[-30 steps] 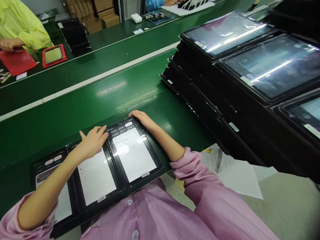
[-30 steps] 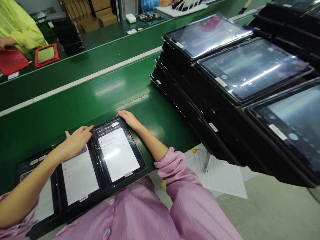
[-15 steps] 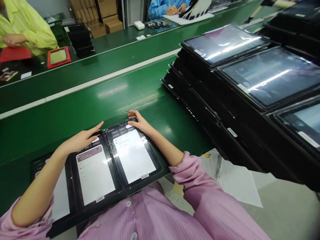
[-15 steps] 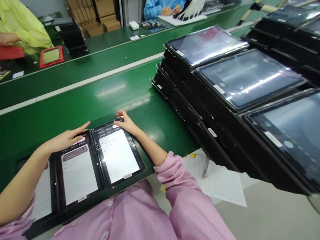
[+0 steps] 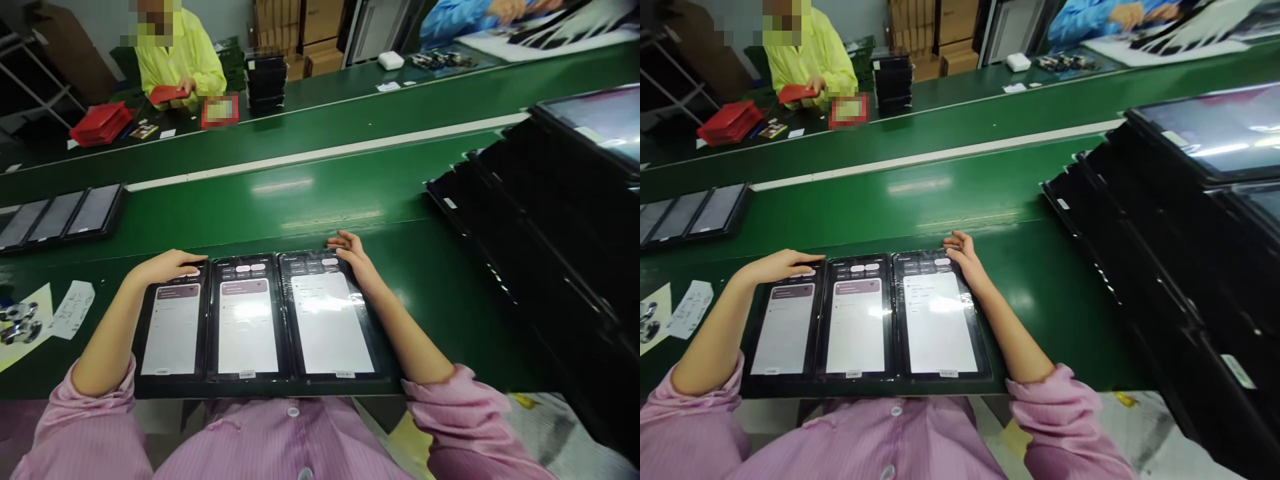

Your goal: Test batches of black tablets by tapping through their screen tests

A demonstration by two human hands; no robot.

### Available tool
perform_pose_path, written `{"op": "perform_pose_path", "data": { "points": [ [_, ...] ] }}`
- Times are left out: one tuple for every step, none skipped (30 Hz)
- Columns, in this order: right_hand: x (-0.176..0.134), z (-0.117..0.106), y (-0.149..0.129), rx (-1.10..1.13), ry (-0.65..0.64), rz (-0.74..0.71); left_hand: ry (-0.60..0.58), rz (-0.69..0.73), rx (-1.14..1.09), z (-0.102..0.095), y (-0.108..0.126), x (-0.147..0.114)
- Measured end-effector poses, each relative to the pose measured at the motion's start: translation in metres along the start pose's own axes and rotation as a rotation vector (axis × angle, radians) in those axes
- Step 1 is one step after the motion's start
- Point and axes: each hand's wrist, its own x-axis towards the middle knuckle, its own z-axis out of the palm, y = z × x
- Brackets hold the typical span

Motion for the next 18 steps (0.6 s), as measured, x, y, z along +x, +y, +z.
{"op": "perform_pose_path", "data": {
  "points": [
    [0.002,0.000,0.001,-0.017,0.004,-0.004,0.021,0.001,0.007,0.003,-0.002,-0.002],
    [0.003,-0.001,0.002,-0.032,0.010,-0.005,0.050,0.001,0.015,0.007,-0.002,-0.004],
    [0.003,-0.002,0.000,-0.047,0.015,-0.002,0.084,0.003,0.013,0.010,-0.002,-0.005],
    [0.001,-0.004,-0.003,-0.070,0.025,0.000,0.117,0.007,-0.003,0.014,-0.001,-0.008],
    [-0.003,-0.005,-0.009,-0.112,0.041,-0.008,0.155,0.009,-0.032,0.017,0.000,-0.013],
    [-0.011,-0.006,-0.016,-0.189,0.061,-0.031,0.208,0.009,-0.065,0.021,-0.001,-0.019],
    [-0.022,-0.005,-0.026,-0.309,0.081,-0.070,0.286,0.009,-0.091,0.026,-0.003,-0.029],
    [-0.036,-0.002,-0.037,-0.465,0.101,-0.125,0.386,0.015,-0.104,0.033,-0.007,-0.040],
    [-0.054,0.003,-0.049,-0.662,0.106,-0.191,0.496,0.033,-0.103,0.042,-0.011,-0.053],
    [-0.073,0.011,-0.060,-0.864,0.090,-0.254,0.606,0.071,-0.091,0.054,-0.016,-0.067],
    [-0.095,0.022,-0.071,-1.041,0.065,-0.299,0.696,0.131,-0.076,0.067,-0.020,-0.081],
    [-0.116,0.034,-0.079,-1.175,0.034,-0.344,0.757,0.208,-0.059,0.082,-0.024,-0.094],
    [-0.137,0.047,-0.086,-1.259,-0.006,-0.407,0.791,0.292,-0.042,0.097,-0.027,-0.106],
    [-0.155,0.060,-0.090,-1.300,-0.071,-0.464,0.799,0.369,-0.031,0.111,-0.029,-0.116],
    [-0.171,0.072,-0.092,-1.313,-0.142,-0.510,0.790,0.427,-0.024,0.124,-0.030,-0.124],
    [-0.182,0.083,-0.092,-1.313,-0.205,-0.545,0.767,0.469,-0.013,0.135,-0.031,-0.129],
    [-0.190,0.091,-0.091,-1.308,-0.254,-0.570,0.740,0.490,0.004,0.142,-0.030,-0.132],
    [-0.193,0.098,-0.089,-1.308,-0.286,-0.583,0.715,0.491,0.028,0.145,-0.029,-0.132]
  ]
}}
